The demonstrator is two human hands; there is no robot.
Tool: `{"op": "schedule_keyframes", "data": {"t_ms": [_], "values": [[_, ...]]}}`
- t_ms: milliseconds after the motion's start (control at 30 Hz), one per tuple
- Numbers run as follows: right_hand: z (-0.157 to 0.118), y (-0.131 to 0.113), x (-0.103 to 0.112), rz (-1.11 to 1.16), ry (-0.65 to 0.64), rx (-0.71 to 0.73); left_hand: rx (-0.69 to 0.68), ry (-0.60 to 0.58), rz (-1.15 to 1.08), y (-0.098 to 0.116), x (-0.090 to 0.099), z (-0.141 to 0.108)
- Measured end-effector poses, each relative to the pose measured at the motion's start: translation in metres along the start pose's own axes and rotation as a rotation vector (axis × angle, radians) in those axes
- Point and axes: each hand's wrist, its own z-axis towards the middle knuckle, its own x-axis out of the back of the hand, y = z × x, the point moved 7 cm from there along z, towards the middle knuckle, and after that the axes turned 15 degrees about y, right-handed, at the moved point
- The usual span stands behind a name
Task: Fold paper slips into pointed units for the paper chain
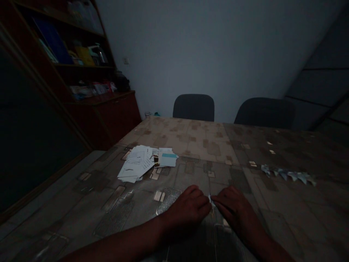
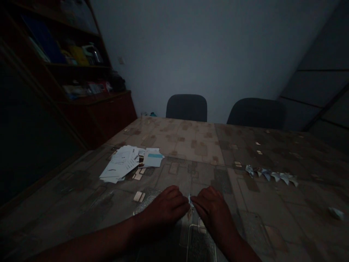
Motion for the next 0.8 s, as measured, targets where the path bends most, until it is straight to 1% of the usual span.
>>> {"op": "schedule_keyframes", "data": {"t_ms": [200, 333, 533, 700, 800], "values": [[0.0035, -0.0062, 0.0057, -0.011, -0.023, -0.010, 0.001, 0.006, -0.007, 0.0012, 0.0018, 0.0000], [0.0027, -0.0043, 0.0040, -0.038, -0.013, -0.011, -0.011, -0.008, 0.003, 0.0016, 0.0007, 0.0007], [0.0001, -0.0007, 0.0012, -0.038, -0.003, 0.020, 0.008, -0.028, -0.002, 0.0017, 0.0019, 0.0029], [0.0037, -0.0009, 0.0024, -0.035, -0.012, -0.019, -0.003, -0.007, -0.003, 0.0018, 0.0009, 0.0023], [0.0066, 0.0008, 0.0003, -0.051, -0.030, -0.041, 0.021, 0.012, -0.010, 0.0003, -0.0009, 0.0011]]}}
